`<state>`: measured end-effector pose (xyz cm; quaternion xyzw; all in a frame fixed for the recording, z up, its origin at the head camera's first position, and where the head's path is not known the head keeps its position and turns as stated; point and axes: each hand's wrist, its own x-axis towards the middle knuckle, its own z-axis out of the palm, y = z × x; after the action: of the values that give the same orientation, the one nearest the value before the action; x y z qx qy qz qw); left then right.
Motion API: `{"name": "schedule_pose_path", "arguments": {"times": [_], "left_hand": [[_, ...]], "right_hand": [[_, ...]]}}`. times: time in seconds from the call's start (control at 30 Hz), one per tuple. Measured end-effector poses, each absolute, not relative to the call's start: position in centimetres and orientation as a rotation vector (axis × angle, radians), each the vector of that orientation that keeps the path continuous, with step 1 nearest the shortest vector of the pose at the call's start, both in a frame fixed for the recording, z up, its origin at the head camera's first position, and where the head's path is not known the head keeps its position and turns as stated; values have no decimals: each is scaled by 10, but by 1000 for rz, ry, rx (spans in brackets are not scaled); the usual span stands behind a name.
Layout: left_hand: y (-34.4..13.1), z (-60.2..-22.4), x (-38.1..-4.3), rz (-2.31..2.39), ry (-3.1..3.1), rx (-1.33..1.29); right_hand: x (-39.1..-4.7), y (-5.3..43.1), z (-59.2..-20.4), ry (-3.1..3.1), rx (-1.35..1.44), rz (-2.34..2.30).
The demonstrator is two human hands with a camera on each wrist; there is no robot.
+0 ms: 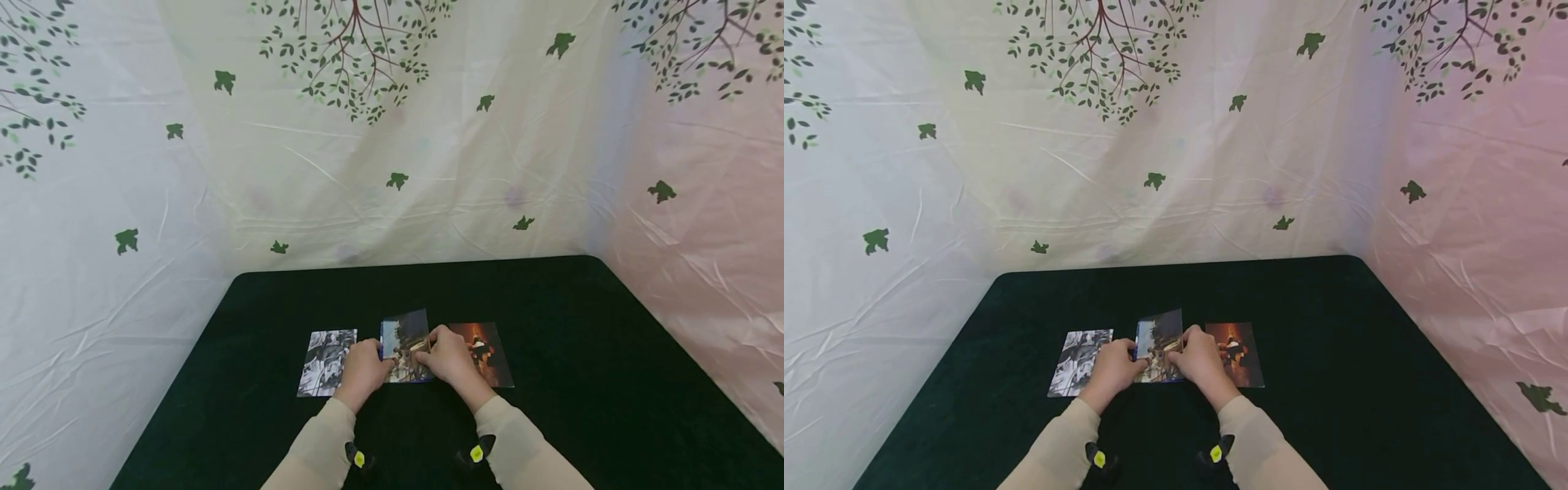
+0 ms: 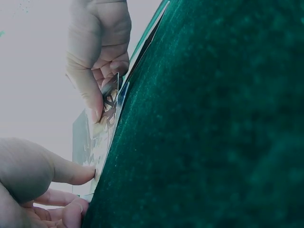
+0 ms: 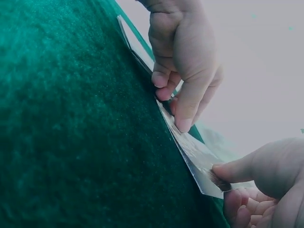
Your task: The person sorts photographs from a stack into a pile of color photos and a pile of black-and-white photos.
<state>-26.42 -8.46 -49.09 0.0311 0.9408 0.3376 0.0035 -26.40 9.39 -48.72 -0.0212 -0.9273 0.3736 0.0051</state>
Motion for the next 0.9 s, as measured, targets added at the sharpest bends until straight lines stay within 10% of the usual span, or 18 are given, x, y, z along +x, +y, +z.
{"name": "schedule_pose_path", "arguments": {"times": [0.9], "left_hand": [[-93, -489, -272, 1546, 2882, -47]], "right_hand": [[-276, 113, -488, -2480, -215, 2063]]}}
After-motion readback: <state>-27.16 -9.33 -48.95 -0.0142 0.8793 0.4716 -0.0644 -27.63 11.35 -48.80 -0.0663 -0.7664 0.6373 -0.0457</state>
